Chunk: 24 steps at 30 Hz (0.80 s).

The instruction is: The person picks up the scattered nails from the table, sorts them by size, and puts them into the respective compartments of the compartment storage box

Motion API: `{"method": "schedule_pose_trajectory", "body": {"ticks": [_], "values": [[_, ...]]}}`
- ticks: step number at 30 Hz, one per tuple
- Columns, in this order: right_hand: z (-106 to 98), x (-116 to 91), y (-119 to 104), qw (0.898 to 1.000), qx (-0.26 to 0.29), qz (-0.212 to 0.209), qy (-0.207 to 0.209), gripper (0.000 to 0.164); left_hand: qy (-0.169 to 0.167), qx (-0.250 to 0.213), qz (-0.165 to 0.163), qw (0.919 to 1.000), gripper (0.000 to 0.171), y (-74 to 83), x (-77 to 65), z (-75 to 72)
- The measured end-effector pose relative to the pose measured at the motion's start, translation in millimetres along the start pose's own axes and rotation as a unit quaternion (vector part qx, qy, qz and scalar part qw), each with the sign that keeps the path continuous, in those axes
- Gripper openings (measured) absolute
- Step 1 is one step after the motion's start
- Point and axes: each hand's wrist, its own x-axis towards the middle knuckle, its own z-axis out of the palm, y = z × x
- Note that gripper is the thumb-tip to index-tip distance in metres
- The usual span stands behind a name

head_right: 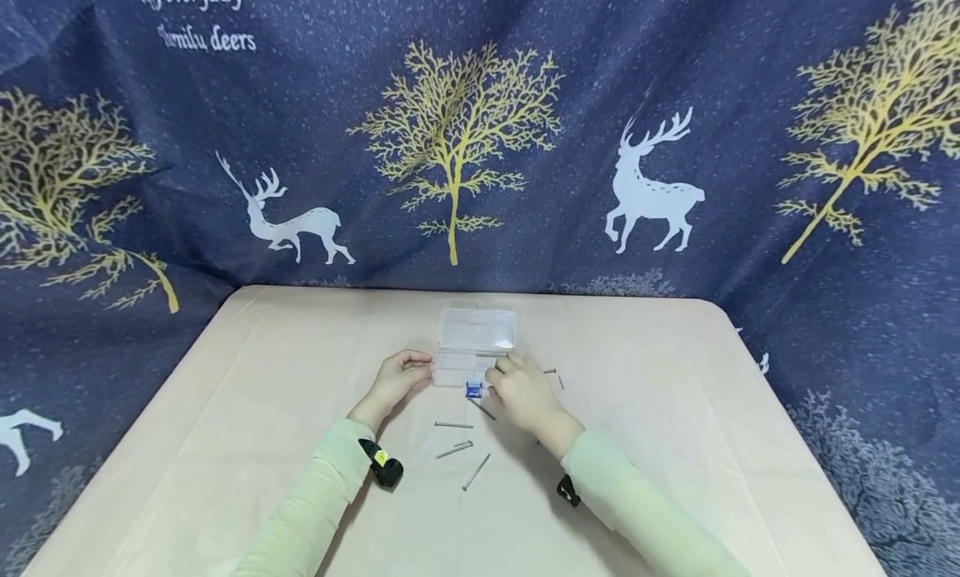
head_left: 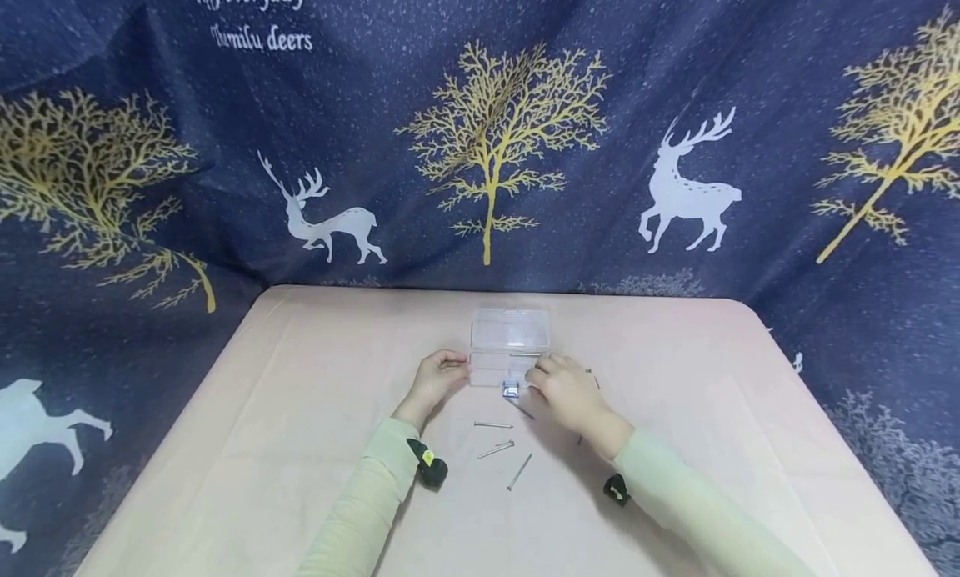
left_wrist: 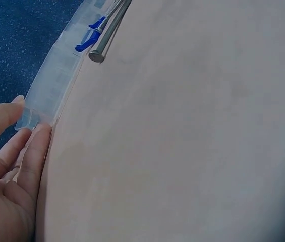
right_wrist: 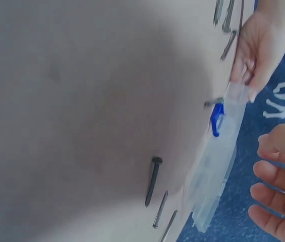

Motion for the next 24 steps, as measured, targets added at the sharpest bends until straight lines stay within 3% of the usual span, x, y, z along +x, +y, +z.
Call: {"method": "schedule_pose_trajectory", "body": {"ticks": [6,15,20,24], "values": [[1.0,-12.4,-9.9,1.000,-0.009,-0.020,0.004,0.016,0.002,0.001,-0.003,1.0000,0.025,0.3,2.3,-0.5],[7.4,-20.7,-20.2,0.999,-0.023,-0.027,-0.033,0.009,-0.001,0.012,0.009,0.9999,0.026,-1.5,3.0,0.2],[9.1,-23.1,-23.8,0.997,-0.027,-0.016,-0.070,0.005,-0.007,0.013,0.011,0.9998,0.027,3.2,-2.4,1.2],[11.7,-23.2,-23.4,0.997,-0.018,-0.008,-0.070,0.005,-0.002,0.017,0.016,0.9997,0.027,-1.0,-1.4,0.8]]}}
